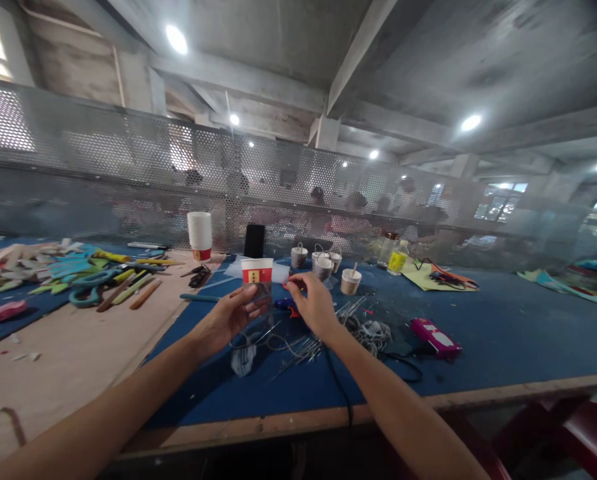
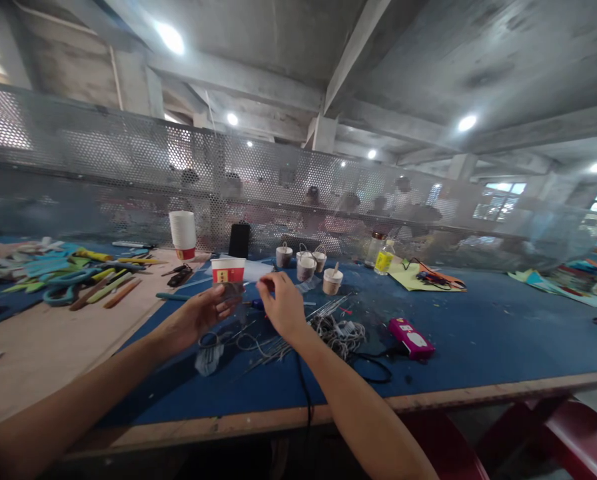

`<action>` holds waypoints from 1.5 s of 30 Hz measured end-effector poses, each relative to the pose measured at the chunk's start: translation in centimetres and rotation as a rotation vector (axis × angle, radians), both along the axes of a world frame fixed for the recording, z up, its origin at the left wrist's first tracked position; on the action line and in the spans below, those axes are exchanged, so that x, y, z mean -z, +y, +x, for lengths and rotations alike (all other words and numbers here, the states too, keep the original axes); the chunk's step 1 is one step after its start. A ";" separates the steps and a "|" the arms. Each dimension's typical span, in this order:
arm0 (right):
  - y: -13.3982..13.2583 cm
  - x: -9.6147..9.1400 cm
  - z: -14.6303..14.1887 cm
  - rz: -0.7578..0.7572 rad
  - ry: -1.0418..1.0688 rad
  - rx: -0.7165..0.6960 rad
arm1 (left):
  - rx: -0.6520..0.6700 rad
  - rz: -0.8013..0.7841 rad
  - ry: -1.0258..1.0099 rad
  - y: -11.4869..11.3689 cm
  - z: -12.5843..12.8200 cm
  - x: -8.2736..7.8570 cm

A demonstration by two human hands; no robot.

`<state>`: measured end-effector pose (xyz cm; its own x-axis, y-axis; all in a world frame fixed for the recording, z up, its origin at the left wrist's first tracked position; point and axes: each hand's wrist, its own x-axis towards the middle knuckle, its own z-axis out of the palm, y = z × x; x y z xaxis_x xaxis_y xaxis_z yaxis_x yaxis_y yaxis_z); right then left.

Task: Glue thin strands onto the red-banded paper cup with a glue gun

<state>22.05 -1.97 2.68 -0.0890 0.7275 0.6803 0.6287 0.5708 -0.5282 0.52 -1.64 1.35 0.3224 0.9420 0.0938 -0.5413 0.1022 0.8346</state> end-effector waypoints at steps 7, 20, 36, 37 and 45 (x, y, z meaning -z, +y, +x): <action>1.0 -0.6 4.2 -0.449 -0.534 0.279 | -0.036 -0.030 0.020 -0.2 -0.1 -0.2; 2.4 3.0 4.4 -0.571 -0.354 0.217 | -0.032 -0.072 -0.014 -0.4 -0.5 -0.5; -0.8 -0.7 3.5 -0.350 0.665 -0.420 | -0.043 -0.043 0.024 0.5 -1.1 0.1; -1.0 -0.8 3.4 -0.324 0.628 -0.401 | -0.038 -0.028 0.029 0.5 -1.1 0.2; -2.2 -1.2 2.8 -0.310 0.445 -0.391 | -0.013 -0.029 -0.002 0.4 -0.9 -0.1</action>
